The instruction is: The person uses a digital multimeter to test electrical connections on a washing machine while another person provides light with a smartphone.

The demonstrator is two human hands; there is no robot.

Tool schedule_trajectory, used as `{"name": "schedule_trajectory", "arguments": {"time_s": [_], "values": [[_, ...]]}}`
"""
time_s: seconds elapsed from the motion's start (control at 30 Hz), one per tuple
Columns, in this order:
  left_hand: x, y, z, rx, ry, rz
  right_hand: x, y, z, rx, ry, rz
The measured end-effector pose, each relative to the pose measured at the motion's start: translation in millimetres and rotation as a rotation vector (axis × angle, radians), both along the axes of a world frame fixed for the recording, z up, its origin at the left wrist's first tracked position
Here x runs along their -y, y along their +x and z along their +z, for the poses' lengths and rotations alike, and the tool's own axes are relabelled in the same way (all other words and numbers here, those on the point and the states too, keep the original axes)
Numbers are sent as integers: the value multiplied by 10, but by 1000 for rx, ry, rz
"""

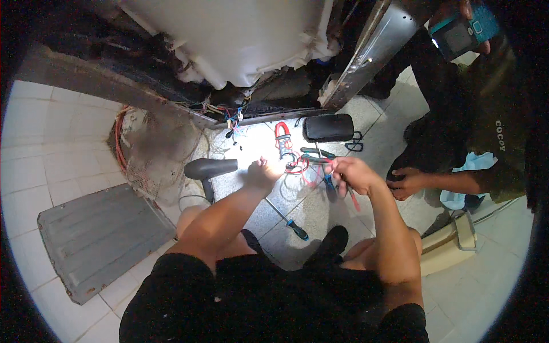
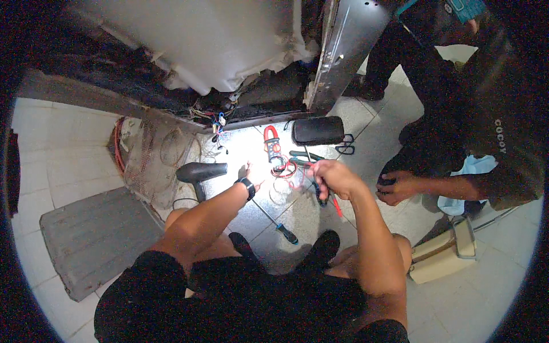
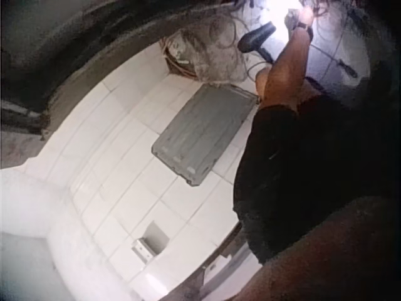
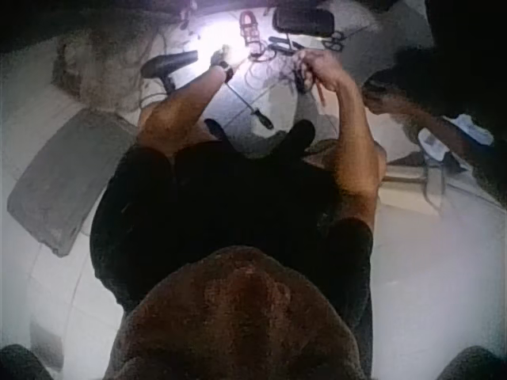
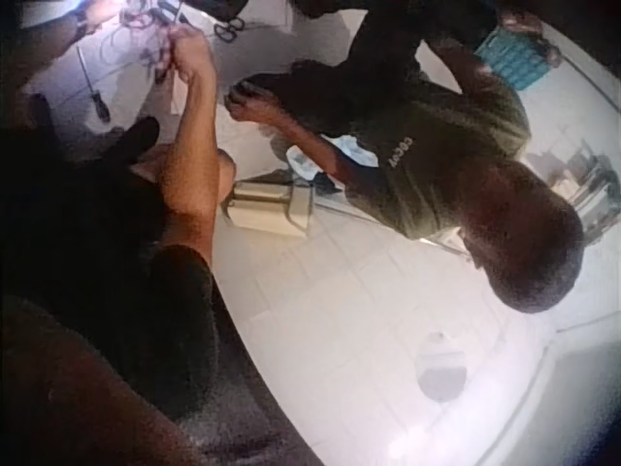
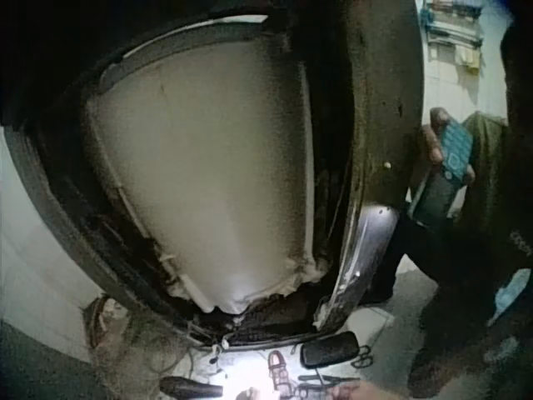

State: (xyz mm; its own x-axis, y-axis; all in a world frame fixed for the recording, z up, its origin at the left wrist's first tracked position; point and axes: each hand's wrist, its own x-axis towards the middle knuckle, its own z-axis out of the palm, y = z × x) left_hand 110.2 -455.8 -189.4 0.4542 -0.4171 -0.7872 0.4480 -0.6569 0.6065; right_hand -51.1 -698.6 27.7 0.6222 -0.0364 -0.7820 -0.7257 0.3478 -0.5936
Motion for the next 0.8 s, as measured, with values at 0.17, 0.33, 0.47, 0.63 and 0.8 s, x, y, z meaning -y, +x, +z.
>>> {"name": "schedule_trajectory", "arguments": {"time_s": [0.17, 0.33, 0.47, 0.63, 0.8], "values": [[322, -327, 1460, -625, -238, -68, -280, -145, -197, 232, 677, -792], [248, -138, 2405, -853, -549, -78, -985, 283, 146, 284, 705, -699], [220, 63, 2501, -509, -408, -469, -786, 289, -34, 334, 487, -794], [23, 552, 2543, 809, -410, -1049, -665, 319, -14, 45, 0, -327], [159, 350, 3070, 1293, -386, -1037, -373, 454, 527, 352, -1106, 131]]}}
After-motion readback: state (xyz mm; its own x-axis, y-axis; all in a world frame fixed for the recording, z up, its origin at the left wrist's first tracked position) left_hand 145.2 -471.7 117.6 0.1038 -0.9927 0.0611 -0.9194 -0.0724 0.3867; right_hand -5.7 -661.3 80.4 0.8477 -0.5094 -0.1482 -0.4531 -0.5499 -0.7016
